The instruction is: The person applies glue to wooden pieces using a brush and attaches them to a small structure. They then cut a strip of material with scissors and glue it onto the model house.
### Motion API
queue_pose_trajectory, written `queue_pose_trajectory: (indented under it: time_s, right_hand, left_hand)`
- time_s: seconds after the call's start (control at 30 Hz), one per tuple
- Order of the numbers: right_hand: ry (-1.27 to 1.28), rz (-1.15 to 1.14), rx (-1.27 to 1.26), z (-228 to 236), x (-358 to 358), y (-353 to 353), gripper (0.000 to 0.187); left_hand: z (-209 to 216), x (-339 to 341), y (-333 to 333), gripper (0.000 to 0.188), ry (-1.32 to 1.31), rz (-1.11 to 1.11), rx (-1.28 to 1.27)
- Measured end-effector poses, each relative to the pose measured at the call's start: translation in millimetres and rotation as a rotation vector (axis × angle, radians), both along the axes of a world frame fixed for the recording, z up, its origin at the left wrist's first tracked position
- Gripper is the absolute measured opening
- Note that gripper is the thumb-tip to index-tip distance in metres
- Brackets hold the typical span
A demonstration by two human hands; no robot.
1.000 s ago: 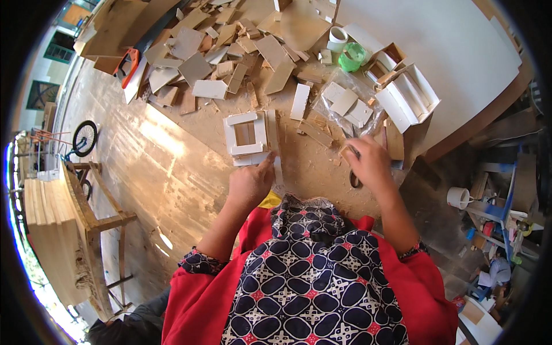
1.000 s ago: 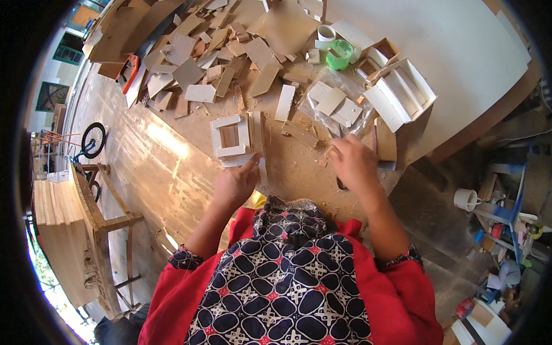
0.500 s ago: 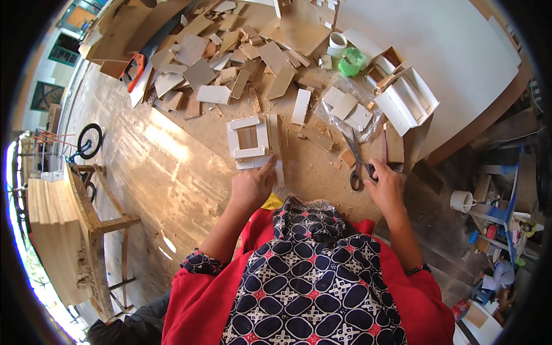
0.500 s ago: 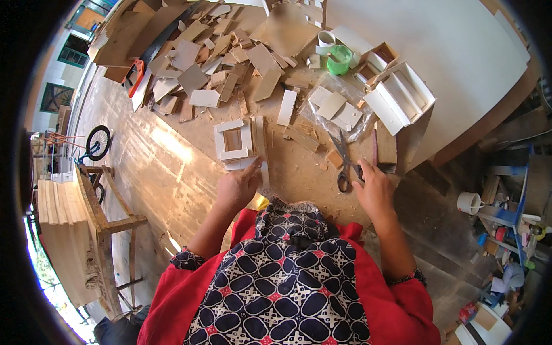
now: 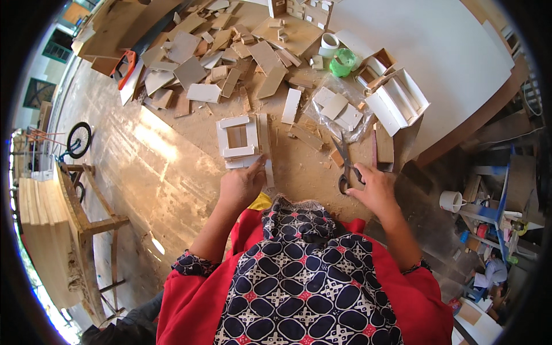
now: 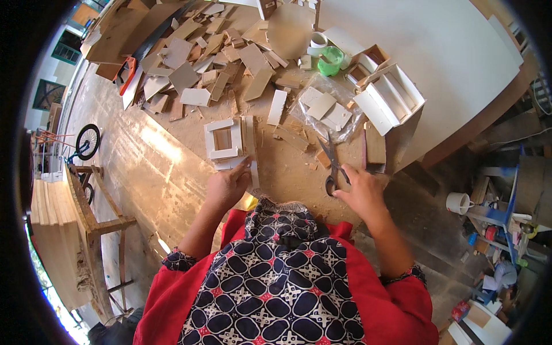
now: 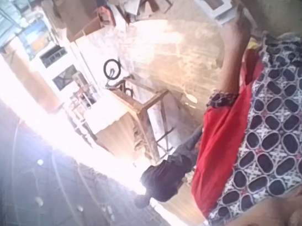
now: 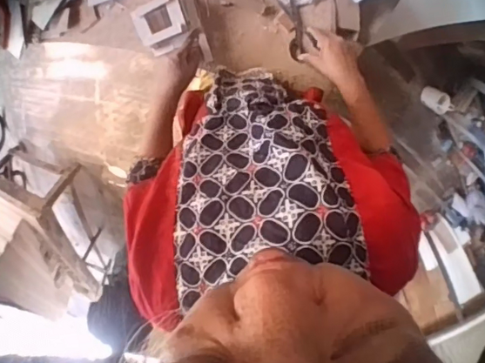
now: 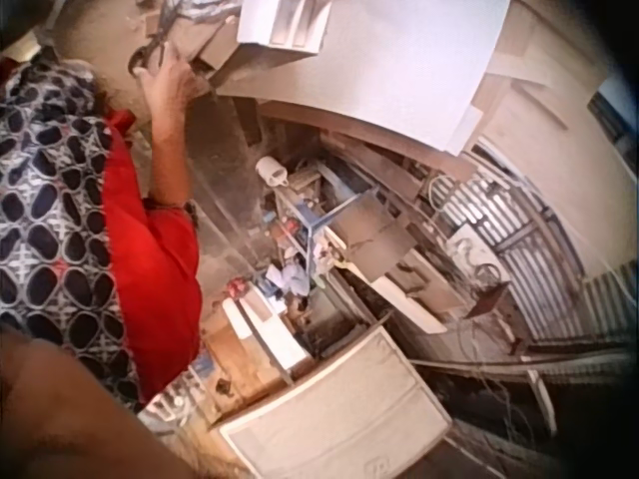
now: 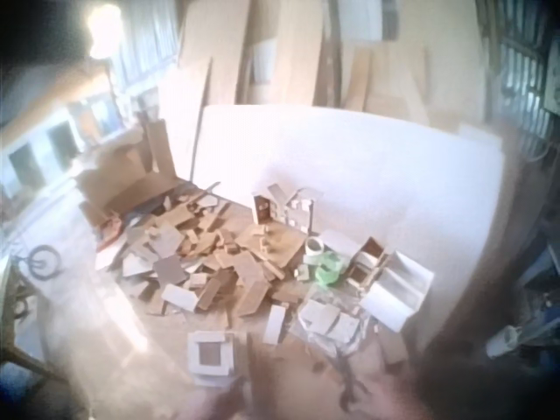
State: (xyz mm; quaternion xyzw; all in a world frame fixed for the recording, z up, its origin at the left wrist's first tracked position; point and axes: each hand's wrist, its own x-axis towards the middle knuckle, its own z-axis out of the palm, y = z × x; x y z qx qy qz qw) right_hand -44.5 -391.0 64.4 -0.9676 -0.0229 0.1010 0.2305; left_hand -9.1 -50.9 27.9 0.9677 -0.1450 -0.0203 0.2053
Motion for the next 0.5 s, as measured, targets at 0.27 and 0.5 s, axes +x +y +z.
queue_pose_trajectory:
  time_s: [0.27,0.5]
  right_hand:
    - [0.066,-0.016,-0.034,2.3,1.6,7.0,0.061]
    - [0.036,-0.054,-0.080,-3.6,5.0,13.0,0.051]
  left_hand:
    - [6.7,1.3,-2.3,0.041,-0.019,0.003,0.006]
    - [14.5,-0.5,-4.9,0.053,0.136,0.052,0.019]
